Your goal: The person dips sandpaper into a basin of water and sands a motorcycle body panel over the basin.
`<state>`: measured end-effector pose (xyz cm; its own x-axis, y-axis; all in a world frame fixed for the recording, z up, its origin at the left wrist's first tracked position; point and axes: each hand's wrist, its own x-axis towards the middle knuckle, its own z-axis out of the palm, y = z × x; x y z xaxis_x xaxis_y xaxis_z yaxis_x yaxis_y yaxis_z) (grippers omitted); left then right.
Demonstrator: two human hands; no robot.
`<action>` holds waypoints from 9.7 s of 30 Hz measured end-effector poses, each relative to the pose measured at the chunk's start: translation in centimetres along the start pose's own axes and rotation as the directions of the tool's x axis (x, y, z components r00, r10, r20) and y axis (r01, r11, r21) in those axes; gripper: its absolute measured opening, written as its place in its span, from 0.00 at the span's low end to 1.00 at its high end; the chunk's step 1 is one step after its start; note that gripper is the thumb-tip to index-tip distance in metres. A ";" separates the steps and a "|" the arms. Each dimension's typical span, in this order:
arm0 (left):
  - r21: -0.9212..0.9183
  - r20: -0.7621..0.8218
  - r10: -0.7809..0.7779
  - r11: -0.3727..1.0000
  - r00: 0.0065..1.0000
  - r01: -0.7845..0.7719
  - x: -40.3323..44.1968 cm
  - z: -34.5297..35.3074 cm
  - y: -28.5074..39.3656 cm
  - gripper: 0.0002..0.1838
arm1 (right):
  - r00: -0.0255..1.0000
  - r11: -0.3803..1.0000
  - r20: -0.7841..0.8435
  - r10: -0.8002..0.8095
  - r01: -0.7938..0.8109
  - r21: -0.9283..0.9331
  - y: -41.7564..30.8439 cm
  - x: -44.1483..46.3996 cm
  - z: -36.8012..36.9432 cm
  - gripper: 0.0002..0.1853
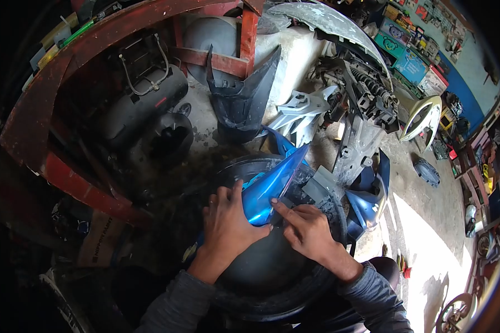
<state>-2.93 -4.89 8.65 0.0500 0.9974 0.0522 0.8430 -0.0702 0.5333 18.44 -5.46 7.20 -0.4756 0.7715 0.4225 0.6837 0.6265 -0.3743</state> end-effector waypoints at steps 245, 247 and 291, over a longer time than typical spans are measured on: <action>-0.104 0.195 -0.043 0.992 0.980 0.065 3.5 2.0 -5.1 0.61 | 0.562 0.273 0.393 0.728 -0.763 0.586 5.6 -2.8 7.8 0.17; -0.077 0.171 -0.023 0.996 0.985 0.036 3.5 2.3 -5.1 0.61 | 0.477 0.130 0.501 0.722 -0.805 0.579 5.8 -3.9 9.9 0.17; 0.015 0.152 0.023 1.000 0.988 -0.025 2.5 3.3 -4.7 0.58 | 0.596 0.633 -0.305 0.742 -0.474 0.612 -1.6 1.4 12.3 0.22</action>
<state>-5.00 -1.99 3.46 0.1499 0.9866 -0.0648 0.8494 -0.0949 0.5192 9.84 -3.98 -1.74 0.3931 0.8913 0.2261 0.3193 0.0983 -0.9425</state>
